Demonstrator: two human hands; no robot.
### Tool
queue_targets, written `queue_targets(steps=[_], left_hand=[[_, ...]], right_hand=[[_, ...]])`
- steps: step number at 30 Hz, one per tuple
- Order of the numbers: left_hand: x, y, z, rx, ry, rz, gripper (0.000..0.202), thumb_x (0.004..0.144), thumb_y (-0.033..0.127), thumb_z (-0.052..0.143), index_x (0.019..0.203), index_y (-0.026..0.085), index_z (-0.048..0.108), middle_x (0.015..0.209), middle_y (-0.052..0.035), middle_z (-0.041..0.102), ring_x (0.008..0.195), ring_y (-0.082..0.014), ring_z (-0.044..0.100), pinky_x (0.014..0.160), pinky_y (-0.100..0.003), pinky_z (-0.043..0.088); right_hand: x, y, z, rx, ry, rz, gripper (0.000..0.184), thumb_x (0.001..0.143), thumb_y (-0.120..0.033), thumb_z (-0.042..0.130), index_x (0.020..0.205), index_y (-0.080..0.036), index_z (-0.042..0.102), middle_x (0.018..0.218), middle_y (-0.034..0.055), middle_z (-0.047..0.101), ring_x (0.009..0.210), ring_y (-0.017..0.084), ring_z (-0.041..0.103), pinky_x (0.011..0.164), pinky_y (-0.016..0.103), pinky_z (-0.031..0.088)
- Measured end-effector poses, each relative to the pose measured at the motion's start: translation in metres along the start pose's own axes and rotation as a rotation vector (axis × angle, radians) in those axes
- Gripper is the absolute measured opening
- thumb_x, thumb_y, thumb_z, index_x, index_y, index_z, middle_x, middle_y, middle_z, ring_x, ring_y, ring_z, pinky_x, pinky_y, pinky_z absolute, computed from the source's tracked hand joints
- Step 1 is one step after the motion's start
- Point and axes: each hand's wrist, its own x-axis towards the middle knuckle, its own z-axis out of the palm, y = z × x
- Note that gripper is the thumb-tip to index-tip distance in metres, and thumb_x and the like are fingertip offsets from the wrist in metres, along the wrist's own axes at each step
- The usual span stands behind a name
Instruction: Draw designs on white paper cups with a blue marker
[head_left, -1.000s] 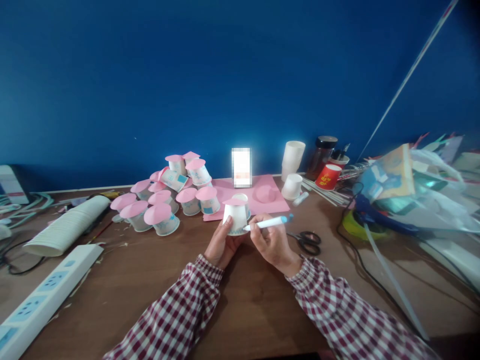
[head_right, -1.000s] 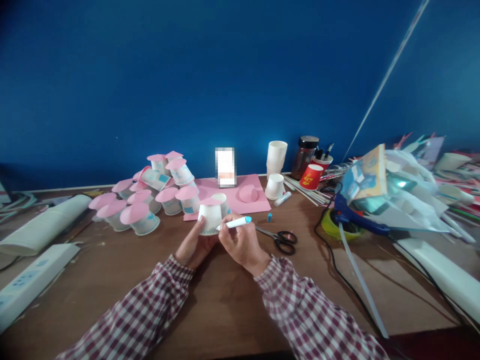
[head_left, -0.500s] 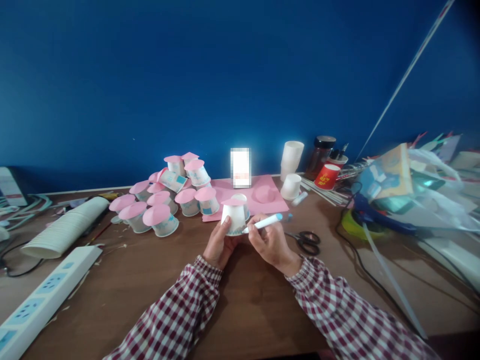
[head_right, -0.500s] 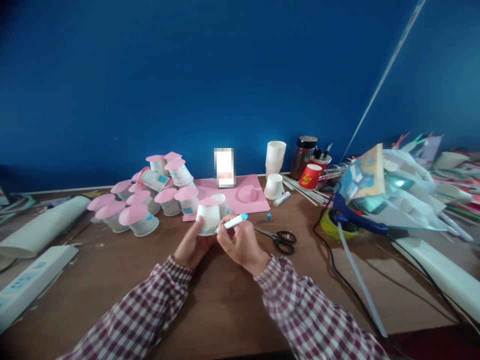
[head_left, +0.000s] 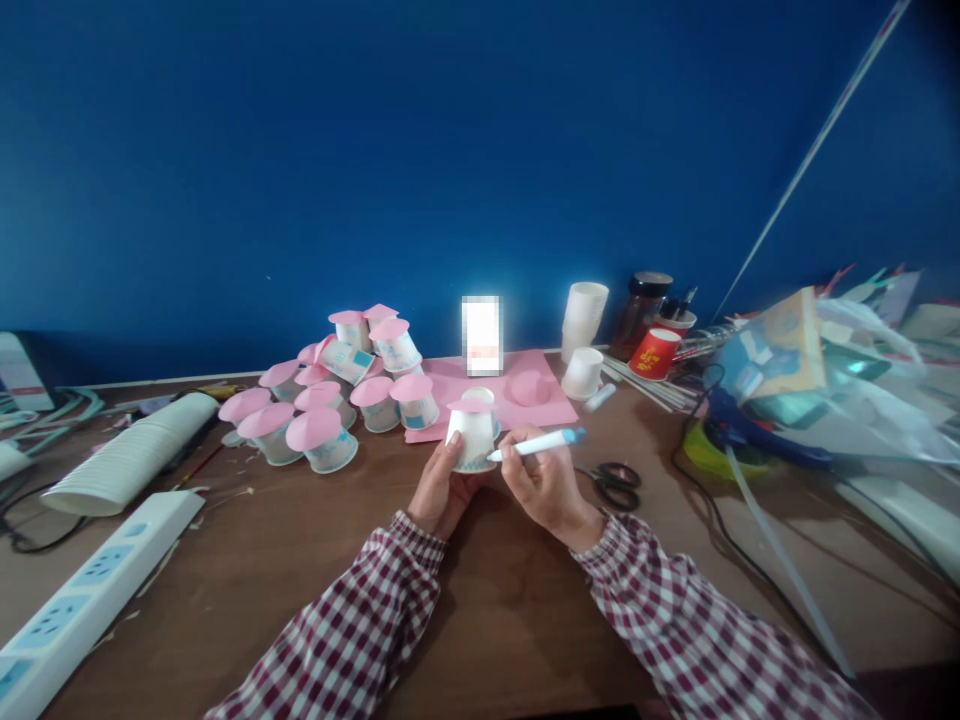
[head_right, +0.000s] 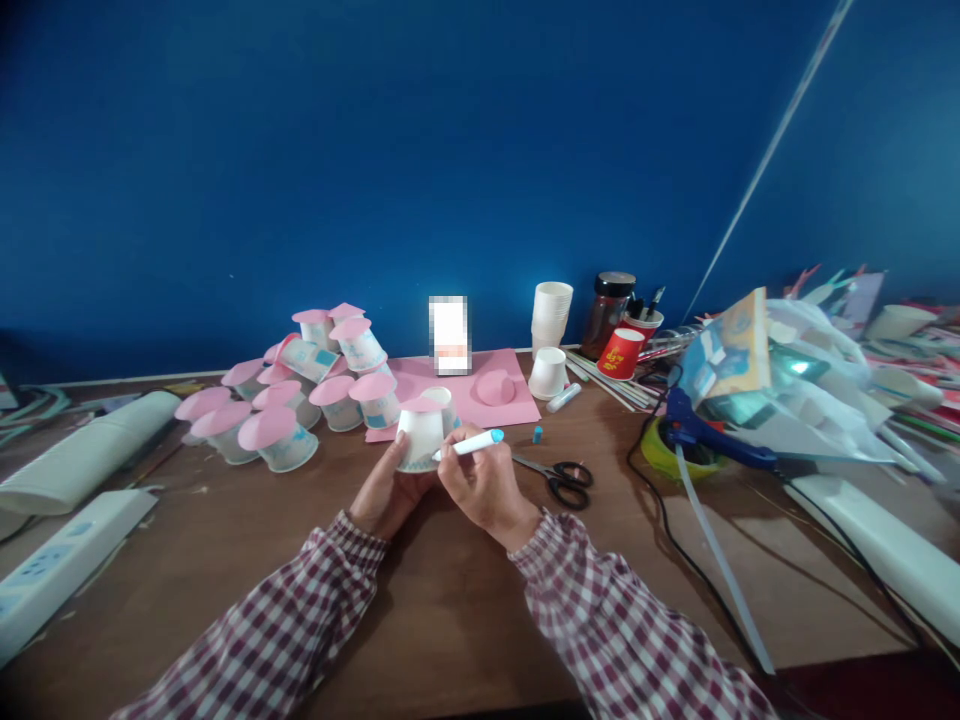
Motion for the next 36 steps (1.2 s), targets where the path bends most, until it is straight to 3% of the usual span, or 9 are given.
queue_targets(steps=[5, 13, 17, 36], left_hand=[[0.0008, 0.0006, 0.0000, -0.041, 0.005, 0.007, 0.044, 0.084, 0.037, 0.055, 0.121, 0.012, 0.055, 0.115, -0.0118, 0.063, 0.100, -0.0220, 0.062, 0.087, -0.033, 0.051], [-0.0037, 0.0041, 0.0063, 0.036, -0.078, 0.020, 0.046, 0.084, 0.032, 0.057, 0.125, 0.013, 0.050, 0.119, -0.0133, 0.060, 0.106, -0.0254, 0.059, 0.089, -0.036, 0.050], [-0.0045, 0.0054, 0.0070, 0.066, -0.048, 0.036, 0.046, 0.083, 0.030, 0.059, 0.126, 0.017, 0.048, 0.118, -0.0115, 0.061, 0.103, -0.0251, 0.060, 0.086, -0.036, 0.052], [-0.0018, 0.0007, 0.0016, 0.058, -0.021, -0.046, 0.045, 0.082, 0.037, 0.058, 0.120, 0.013, 0.054, 0.112, -0.0145, 0.063, 0.098, -0.0247, 0.062, 0.086, -0.039, 0.050]], right_hand=[[0.0017, 0.0016, 0.0015, 0.009, -0.076, 0.064, 0.013, 0.085, -0.025, 0.046, 0.078, -0.018, 0.054, 0.065, 0.0004, 0.058, 0.058, 0.013, 0.054, 0.057, 0.023, 0.041], [0.0001, 0.0010, 0.0018, 0.001, -0.052, 0.037, 0.011, 0.085, -0.024, 0.047, 0.080, -0.018, 0.054, 0.067, 0.0004, 0.059, 0.059, 0.013, 0.055, 0.058, 0.022, 0.041], [0.0006, 0.0004, 0.0009, -0.011, -0.049, 0.019, 0.011, 0.085, -0.024, 0.046, 0.080, -0.018, 0.054, 0.070, 0.0011, 0.060, 0.063, 0.014, 0.056, 0.061, 0.023, 0.042], [-0.0013, 0.0003, -0.0004, 0.000, 0.034, -0.018, 0.014, 0.086, -0.025, 0.044, 0.082, -0.018, 0.055, 0.075, 0.0029, 0.061, 0.069, 0.015, 0.058, 0.066, 0.025, 0.046]])
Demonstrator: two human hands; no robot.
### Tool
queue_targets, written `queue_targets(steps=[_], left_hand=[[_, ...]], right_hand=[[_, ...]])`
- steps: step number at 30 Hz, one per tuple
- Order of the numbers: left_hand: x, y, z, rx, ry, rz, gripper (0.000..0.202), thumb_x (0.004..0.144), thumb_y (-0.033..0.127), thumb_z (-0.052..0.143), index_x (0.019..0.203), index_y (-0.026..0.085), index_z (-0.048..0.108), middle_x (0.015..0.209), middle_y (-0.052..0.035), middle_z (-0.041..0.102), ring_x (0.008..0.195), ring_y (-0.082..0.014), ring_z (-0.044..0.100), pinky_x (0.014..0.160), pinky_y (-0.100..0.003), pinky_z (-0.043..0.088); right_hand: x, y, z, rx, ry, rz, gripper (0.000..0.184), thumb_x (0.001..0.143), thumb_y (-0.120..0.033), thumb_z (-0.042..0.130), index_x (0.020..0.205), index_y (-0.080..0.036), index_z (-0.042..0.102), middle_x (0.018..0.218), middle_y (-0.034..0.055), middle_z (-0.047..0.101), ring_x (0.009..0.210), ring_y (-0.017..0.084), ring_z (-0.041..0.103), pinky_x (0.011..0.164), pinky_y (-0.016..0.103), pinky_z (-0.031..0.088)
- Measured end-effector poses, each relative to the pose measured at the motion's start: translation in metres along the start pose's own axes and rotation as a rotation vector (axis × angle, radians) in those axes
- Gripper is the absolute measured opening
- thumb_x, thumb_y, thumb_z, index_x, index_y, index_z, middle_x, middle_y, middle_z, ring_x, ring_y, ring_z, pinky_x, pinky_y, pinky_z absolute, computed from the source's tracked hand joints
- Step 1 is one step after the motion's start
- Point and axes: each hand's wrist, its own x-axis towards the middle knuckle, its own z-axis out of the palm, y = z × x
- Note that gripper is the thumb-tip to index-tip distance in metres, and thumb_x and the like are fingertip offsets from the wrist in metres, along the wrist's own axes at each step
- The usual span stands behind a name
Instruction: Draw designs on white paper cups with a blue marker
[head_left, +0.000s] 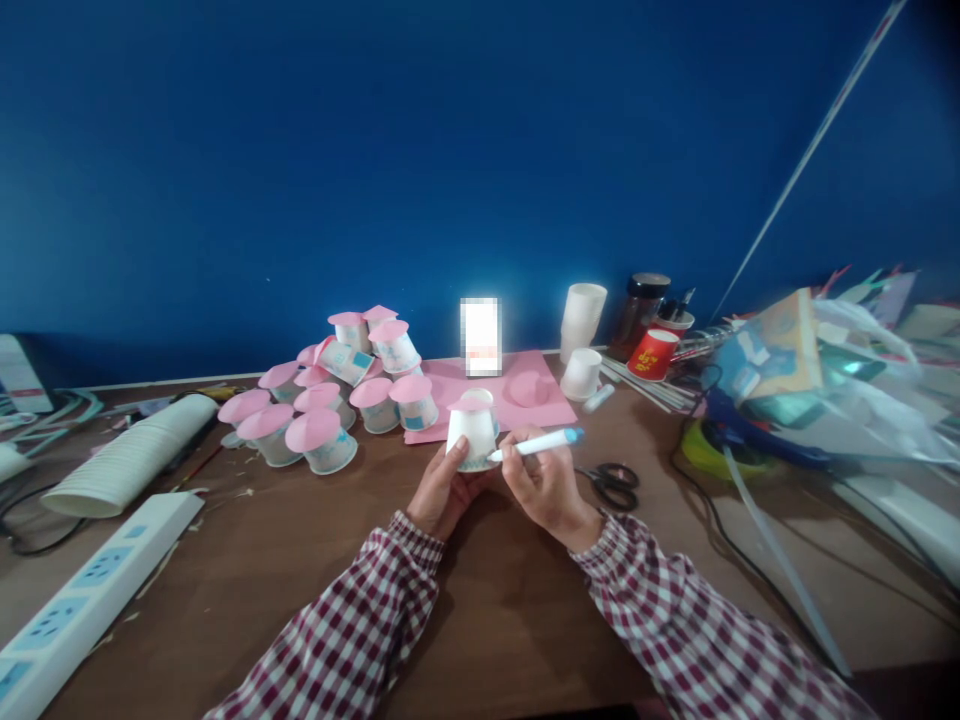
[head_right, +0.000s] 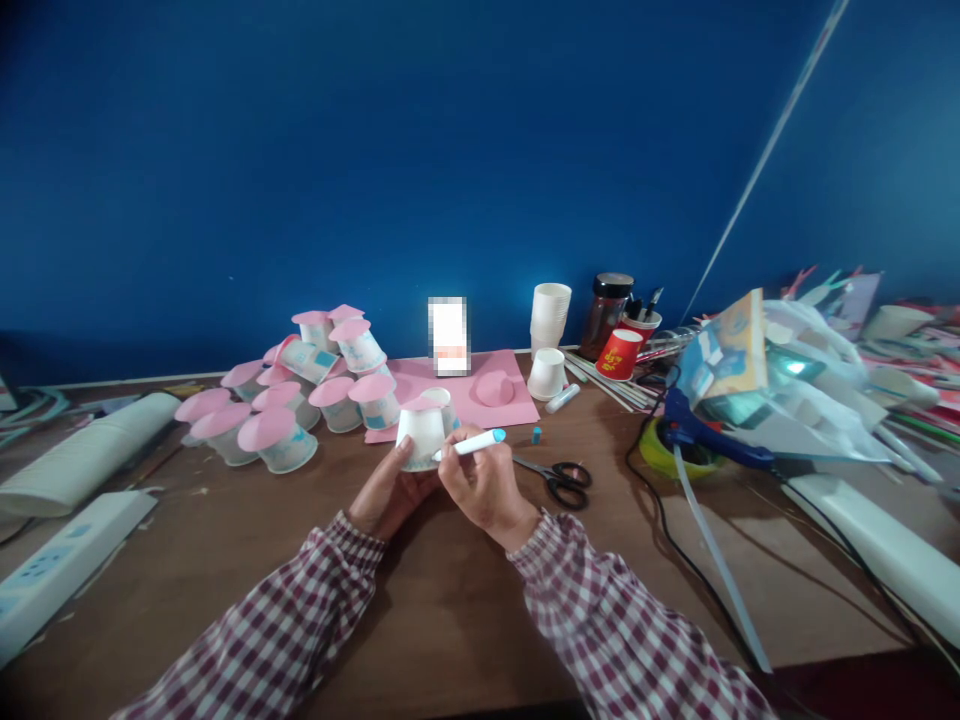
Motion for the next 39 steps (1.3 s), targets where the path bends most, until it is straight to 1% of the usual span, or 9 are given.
queue_targets(steps=[7, 11, 17, 21, 25, 29, 34, 36, 39], left_hand=[[0.0004, -0.0003, 0.0004, -0.009, 0.025, -0.007, 0.046, 0.081, 0.037, 0.060, 0.119, 0.012, 0.055, 0.111, -0.0148, 0.064, 0.098, -0.0252, 0.062, 0.086, -0.038, 0.051], [-0.0002, 0.0007, 0.0023, -0.039, 0.027, 0.001, 0.045, 0.082, 0.038, 0.058, 0.119, 0.012, 0.055, 0.113, -0.0144, 0.064, 0.101, -0.0256, 0.061, 0.089, -0.038, 0.050], [-0.0013, 0.0019, 0.0049, -0.045, 0.035, 0.015, 0.047, 0.082, 0.041, 0.056, 0.119, 0.012, 0.055, 0.115, -0.0147, 0.063, 0.103, -0.0268, 0.061, 0.090, -0.039, 0.049], [-0.0003, 0.0006, 0.0024, -0.003, 0.065, 0.020, 0.049, 0.082, 0.042, 0.057, 0.121, 0.014, 0.053, 0.112, -0.0141, 0.064, 0.098, -0.0256, 0.063, 0.086, -0.039, 0.052], [0.0012, -0.0008, -0.0001, -0.001, 0.079, 0.037, 0.048, 0.081, 0.041, 0.058, 0.122, 0.016, 0.052, 0.108, -0.0122, 0.066, 0.091, -0.0231, 0.065, 0.080, -0.037, 0.054], [0.0011, -0.0006, 0.0012, -0.022, 0.079, 0.041, 0.045, 0.081, 0.040, 0.059, 0.119, 0.015, 0.055, 0.107, -0.0109, 0.066, 0.091, -0.0213, 0.065, 0.080, -0.033, 0.054], [-0.0004, 0.0003, 0.0050, -0.004, 0.069, 0.084, 0.042, 0.080, 0.035, 0.062, 0.117, 0.016, 0.056, 0.106, -0.0100, 0.067, 0.090, -0.0207, 0.065, 0.077, -0.031, 0.054], [-0.0010, 0.0003, 0.0061, -0.002, 0.070, 0.083, 0.043, 0.080, 0.035, 0.062, 0.117, 0.015, 0.056, 0.107, -0.0107, 0.066, 0.090, -0.0211, 0.065, 0.076, -0.031, 0.054], [-0.0016, 0.0004, 0.0072, -0.004, 0.055, 0.070, 0.044, 0.081, 0.035, 0.060, 0.119, 0.014, 0.055, 0.111, -0.0122, 0.064, 0.095, -0.0227, 0.063, 0.079, -0.033, 0.054]], right_hand=[[0.0008, -0.0011, -0.0004, 0.001, 0.018, 0.011, 0.014, 0.086, -0.025, 0.044, 0.081, -0.018, 0.055, 0.072, 0.0022, 0.060, 0.065, 0.014, 0.057, 0.063, 0.024, 0.045], [0.0020, -0.0014, -0.0004, 0.007, -0.024, 0.008, 0.014, 0.086, -0.025, 0.044, 0.080, -0.018, 0.054, 0.071, 0.0020, 0.059, 0.064, 0.014, 0.056, 0.063, 0.025, 0.045], [0.0029, -0.0008, 0.0003, 0.024, -0.070, 0.066, 0.012, 0.086, -0.024, 0.046, 0.079, -0.018, 0.054, 0.066, 0.0004, 0.059, 0.058, 0.013, 0.055, 0.055, 0.022, 0.042], [0.0028, -0.0019, 0.0000, 0.026, -0.062, 0.066, 0.012, 0.085, -0.024, 0.046, 0.078, -0.018, 0.054, 0.067, 0.0008, 0.060, 0.060, 0.013, 0.056, 0.057, 0.022, 0.043], [0.0018, -0.0021, 0.0011, 0.004, -0.068, 0.057, 0.012, 0.085, -0.024, 0.046, 0.079, -0.018, 0.054, 0.067, 0.0011, 0.061, 0.059, 0.013, 0.056, 0.057, 0.023, 0.043], [0.0012, -0.0018, 0.0020, -0.026, -0.076, 0.036, 0.012, 0.085, -0.025, 0.046, 0.079, -0.018, 0.055, 0.067, 0.0011, 0.062, 0.059, 0.013, 0.056, 0.057, 0.023, 0.043], [0.0007, -0.0013, 0.0012, -0.032, -0.067, 0.027, 0.013, 0.085, -0.026, 0.046, 0.079, -0.019, 0.054, 0.067, 0.0013, 0.062, 0.059, 0.014, 0.056, 0.057, 0.024, 0.043], [0.0009, -0.0012, 0.0004, -0.035, -0.047, 0.018, 0.013, 0.086, -0.026, 0.045, 0.080, -0.019, 0.055, 0.068, 0.0015, 0.061, 0.060, 0.014, 0.056, 0.059, 0.024, 0.043], [0.0017, -0.0018, -0.0012, -0.019, -0.021, 0.000, 0.015, 0.087, -0.026, 0.043, 0.080, -0.019, 0.054, 0.070, 0.0019, 0.060, 0.064, 0.014, 0.056, 0.063, 0.024, 0.044]])
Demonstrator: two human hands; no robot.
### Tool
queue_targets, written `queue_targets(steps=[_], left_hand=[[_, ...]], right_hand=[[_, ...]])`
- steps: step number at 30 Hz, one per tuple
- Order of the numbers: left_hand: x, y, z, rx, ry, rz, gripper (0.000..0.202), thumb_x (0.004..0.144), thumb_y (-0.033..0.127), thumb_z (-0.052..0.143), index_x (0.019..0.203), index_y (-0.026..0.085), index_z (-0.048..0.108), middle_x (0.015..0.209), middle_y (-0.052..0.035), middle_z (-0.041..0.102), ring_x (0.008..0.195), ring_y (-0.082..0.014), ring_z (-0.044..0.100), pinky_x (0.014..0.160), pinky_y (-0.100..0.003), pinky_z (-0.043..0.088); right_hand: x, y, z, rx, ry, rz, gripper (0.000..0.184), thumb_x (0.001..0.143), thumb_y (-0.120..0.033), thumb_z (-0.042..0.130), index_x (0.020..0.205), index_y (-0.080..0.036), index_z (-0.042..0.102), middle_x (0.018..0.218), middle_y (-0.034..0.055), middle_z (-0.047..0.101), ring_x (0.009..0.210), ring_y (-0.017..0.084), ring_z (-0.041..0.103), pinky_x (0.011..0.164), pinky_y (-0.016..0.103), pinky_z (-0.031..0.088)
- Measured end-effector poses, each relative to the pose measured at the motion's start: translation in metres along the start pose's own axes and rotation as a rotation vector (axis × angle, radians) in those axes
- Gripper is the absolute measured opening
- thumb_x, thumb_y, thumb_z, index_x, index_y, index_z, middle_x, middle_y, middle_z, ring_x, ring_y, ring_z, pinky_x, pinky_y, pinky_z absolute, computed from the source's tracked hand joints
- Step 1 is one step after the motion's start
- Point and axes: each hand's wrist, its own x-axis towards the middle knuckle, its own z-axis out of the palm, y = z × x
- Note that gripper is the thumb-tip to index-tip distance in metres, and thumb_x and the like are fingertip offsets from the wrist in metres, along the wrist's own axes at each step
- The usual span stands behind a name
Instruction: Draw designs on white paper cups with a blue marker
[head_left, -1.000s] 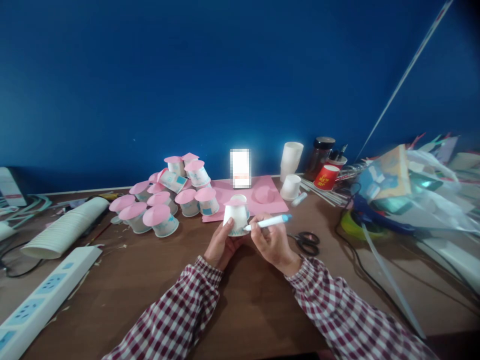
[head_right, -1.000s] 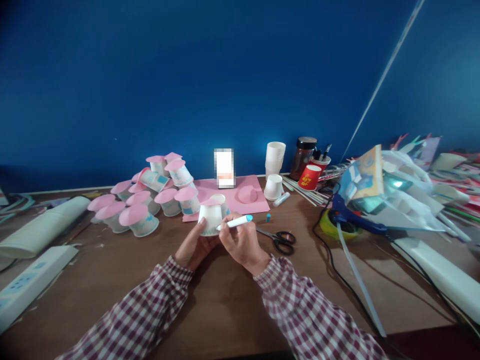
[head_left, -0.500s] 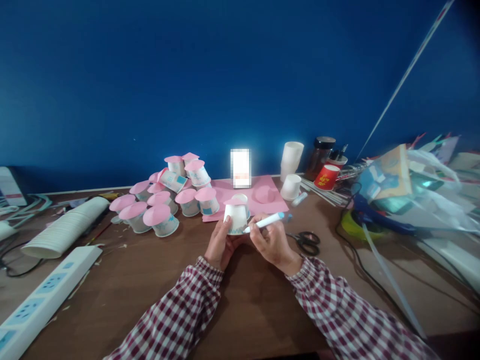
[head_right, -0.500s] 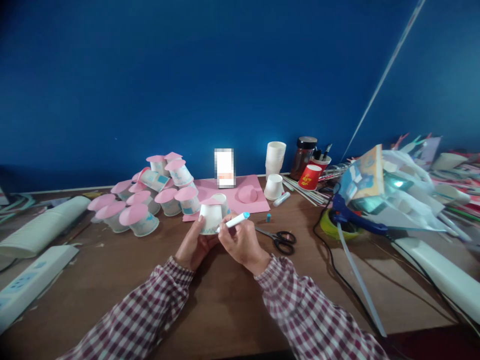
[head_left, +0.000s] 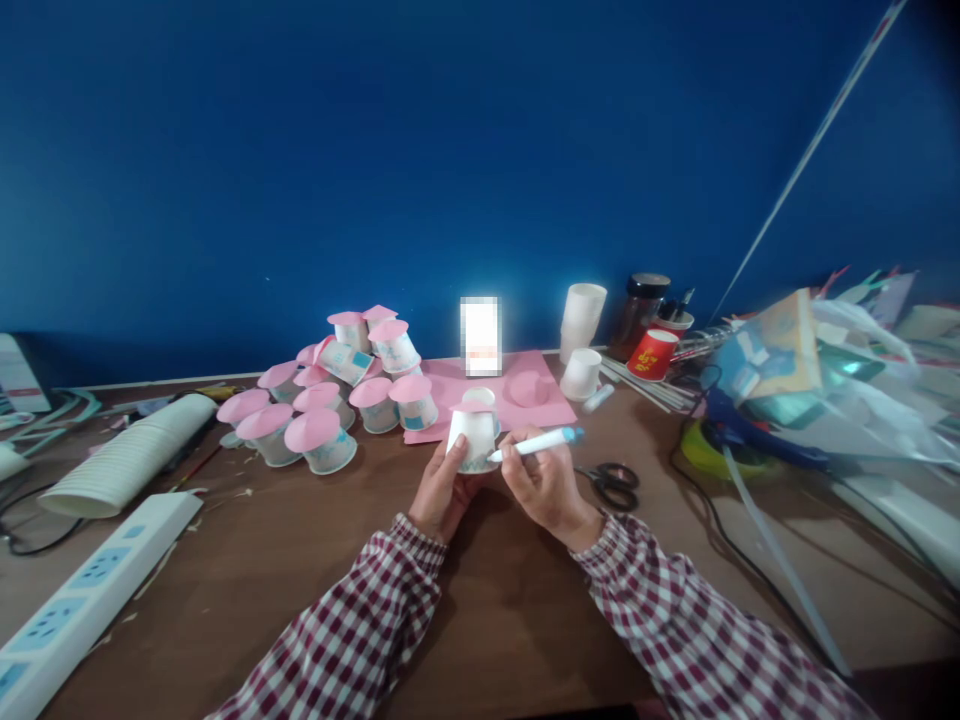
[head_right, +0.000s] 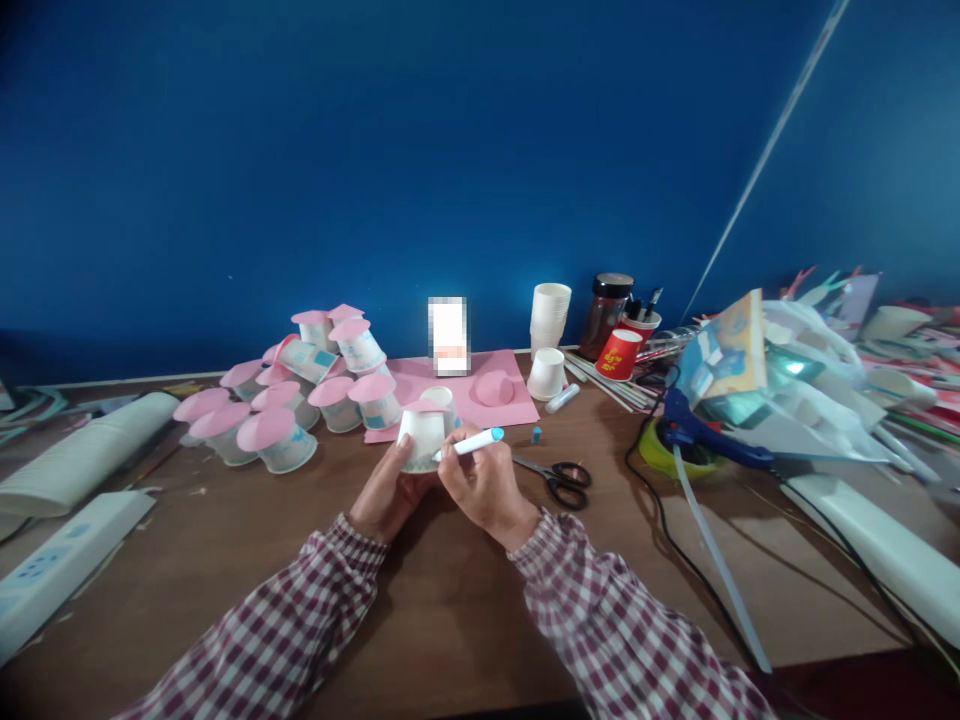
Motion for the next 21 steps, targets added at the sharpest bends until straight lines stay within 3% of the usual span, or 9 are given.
queue_targets(steps=[9, 16, 21], left_hand=[[0.0008, -0.0008, -0.0030, -0.020, -0.008, 0.033, 0.045, 0.082, 0.035, 0.059, 0.121, 0.014, 0.054, 0.109, -0.0104, 0.066, 0.093, -0.0201, 0.064, 0.078, -0.029, 0.053], [0.0001, -0.0013, -0.0040, -0.016, -0.032, 0.001, 0.049, 0.083, 0.040, 0.056, 0.125, 0.013, 0.050, 0.114, -0.0131, 0.062, 0.098, -0.0220, 0.062, 0.084, -0.034, 0.051], [-0.0033, 0.0013, -0.0026, 0.028, -0.074, 0.048, 0.048, 0.081, 0.034, 0.061, 0.122, 0.013, 0.051, 0.116, -0.0133, 0.061, 0.100, -0.0248, 0.061, 0.081, -0.034, 0.052]], right_hand=[[0.0006, 0.0002, 0.0004, 0.026, -0.079, 0.048, 0.012, 0.085, -0.025, 0.046, 0.078, -0.019, 0.053, 0.065, -0.0002, 0.058, 0.057, 0.012, 0.053, 0.055, 0.022, 0.040], [0.0016, 0.0002, 0.0001, 0.037, -0.068, 0.065, 0.013, 0.084, -0.025, 0.046, 0.076, -0.018, 0.054, 0.063, -0.0001, 0.058, 0.055, 0.012, 0.052, 0.054, 0.022, 0.039], [0.0008, -0.0028, -0.0011, 0.018, -0.064, 0.053, 0.013, 0.084, -0.026, 0.046, 0.077, -0.018, 0.054, 0.062, 0.0000, 0.058, 0.054, 0.012, 0.052, 0.053, 0.022, 0.040]])
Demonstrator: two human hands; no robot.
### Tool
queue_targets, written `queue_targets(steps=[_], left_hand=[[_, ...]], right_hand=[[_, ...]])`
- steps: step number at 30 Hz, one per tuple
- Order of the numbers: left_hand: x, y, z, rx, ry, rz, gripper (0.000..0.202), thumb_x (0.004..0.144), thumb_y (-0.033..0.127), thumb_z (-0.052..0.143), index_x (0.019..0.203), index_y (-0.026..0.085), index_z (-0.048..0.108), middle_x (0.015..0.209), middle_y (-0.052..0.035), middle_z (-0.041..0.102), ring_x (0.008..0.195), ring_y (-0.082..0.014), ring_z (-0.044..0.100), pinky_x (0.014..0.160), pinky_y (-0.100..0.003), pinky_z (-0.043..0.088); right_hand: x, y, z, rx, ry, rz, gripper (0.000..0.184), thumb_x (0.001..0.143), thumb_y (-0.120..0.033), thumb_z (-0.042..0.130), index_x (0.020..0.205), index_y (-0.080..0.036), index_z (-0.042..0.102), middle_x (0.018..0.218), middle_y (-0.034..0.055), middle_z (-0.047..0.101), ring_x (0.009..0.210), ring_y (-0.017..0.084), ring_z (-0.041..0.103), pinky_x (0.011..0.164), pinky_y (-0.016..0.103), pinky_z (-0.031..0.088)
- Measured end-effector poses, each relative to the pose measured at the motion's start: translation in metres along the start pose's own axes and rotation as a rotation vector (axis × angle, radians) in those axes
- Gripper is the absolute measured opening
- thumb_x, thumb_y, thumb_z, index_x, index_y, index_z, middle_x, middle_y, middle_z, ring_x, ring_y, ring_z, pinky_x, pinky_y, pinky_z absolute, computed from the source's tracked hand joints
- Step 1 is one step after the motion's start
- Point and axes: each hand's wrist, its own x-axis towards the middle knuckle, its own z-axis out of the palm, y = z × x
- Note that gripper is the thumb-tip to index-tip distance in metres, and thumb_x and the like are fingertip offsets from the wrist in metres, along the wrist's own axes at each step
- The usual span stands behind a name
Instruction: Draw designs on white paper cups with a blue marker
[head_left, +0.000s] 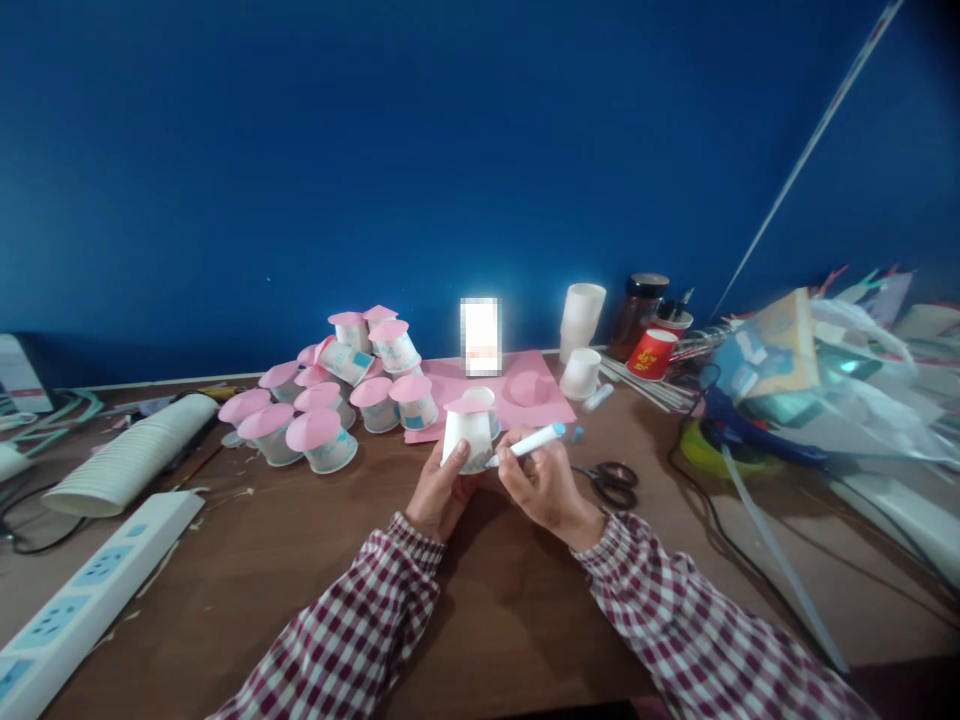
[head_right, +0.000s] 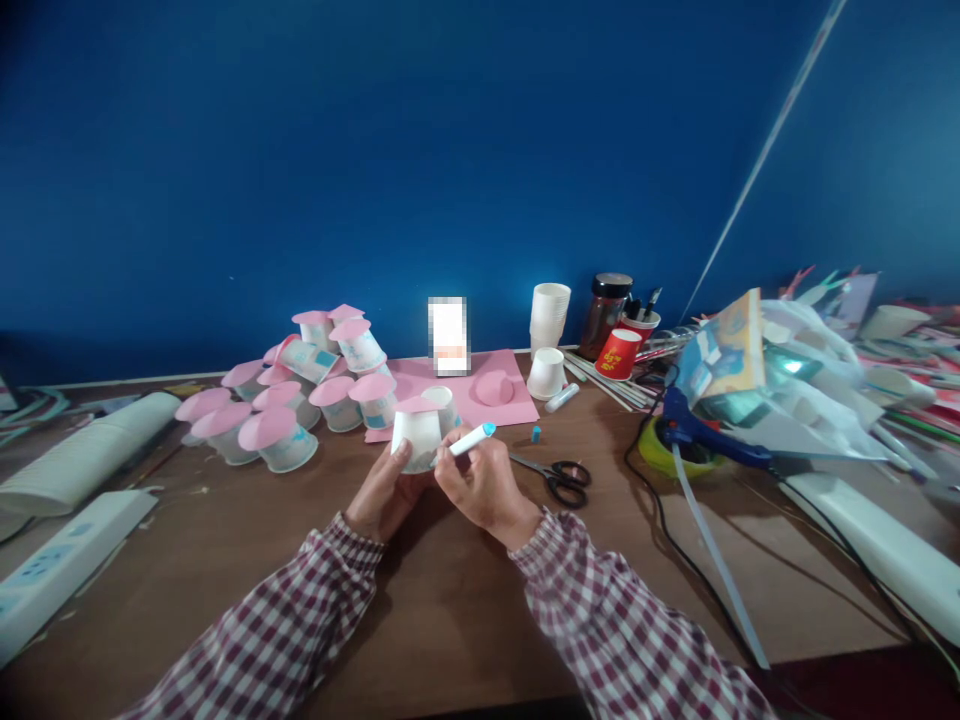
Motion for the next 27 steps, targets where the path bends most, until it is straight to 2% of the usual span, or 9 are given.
queue_targets(steps=[6, 10, 20, 23, 27], left_hand=[[-0.0009, -0.0014, -0.0010, 0.002, 0.043, -0.028, 0.049, 0.081, 0.036, 0.060, 0.123, 0.012, 0.051, 0.106, -0.0131, 0.065, 0.092, -0.0229, 0.063, 0.075, -0.033, 0.053], [-0.0013, -0.0018, -0.0004, -0.017, 0.029, -0.038, 0.050, 0.080, 0.036, 0.061, 0.123, 0.012, 0.051, 0.108, -0.0139, 0.065, 0.092, -0.0236, 0.063, 0.077, -0.033, 0.053], [0.0001, -0.0021, -0.0019, -0.086, 0.020, -0.058, 0.051, 0.082, 0.038, 0.059, 0.125, 0.014, 0.050, 0.115, -0.0134, 0.062, 0.102, -0.0253, 0.061, 0.089, -0.039, 0.049], [0.0004, -0.0027, -0.0030, -0.073, 0.022, -0.072, 0.049, 0.083, 0.040, 0.057, 0.124, 0.013, 0.051, 0.113, -0.0135, 0.063, 0.098, -0.0235, 0.062, 0.085, -0.036, 0.051], [0.0004, -0.0032, -0.0029, -0.055, 0.056, -0.079, 0.048, 0.082, 0.041, 0.057, 0.122, 0.015, 0.053, 0.107, -0.0115, 0.065, 0.090, -0.0212, 0.064, 0.076, -0.033, 0.053]], right_hand=[[-0.0008, -0.0044, -0.0010, -0.015, 0.044, -0.045, 0.014, 0.085, -0.025, 0.045, 0.079, -0.018, 0.054, 0.068, 0.0014, 0.060, 0.062, 0.013, 0.056, 0.061, 0.023, 0.043], [-0.0009, -0.0045, -0.0018, 0.002, 0.073, -0.053, 0.015, 0.086, -0.025, 0.043, 0.079, -0.017, 0.054, 0.069, 0.0017, 0.059, 0.064, 0.013, 0.057, 0.063, 0.023, 0.043], [0.0007, -0.0041, -0.0011, 0.034, 0.014, -0.001, 0.013, 0.084, -0.023, 0.046, 0.075, -0.017, 0.054, 0.063, -0.0002, 0.057, 0.057, 0.011, 0.053, 0.055, 0.021, 0.040], [0.0011, -0.0035, 0.0002, 0.062, 0.011, 0.021, 0.014, 0.084, -0.023, 0.046, 0.074, -0.017, 0.053, 0.062, -0.0003, 0.057, 0.056, 0.011, 0.053, 0.053, 0.020, 0.040], [0.0000, -0.0035, 0.0010, 0.045, 0.019, -0.008, 0.013, 0.084, -0.023, 0.047, 0.075, -0.017, 0.054, 0.065, 0.0004, 0.058, 0.058, 0.012, 0.054, 0.057, 0.021, 0.041]])
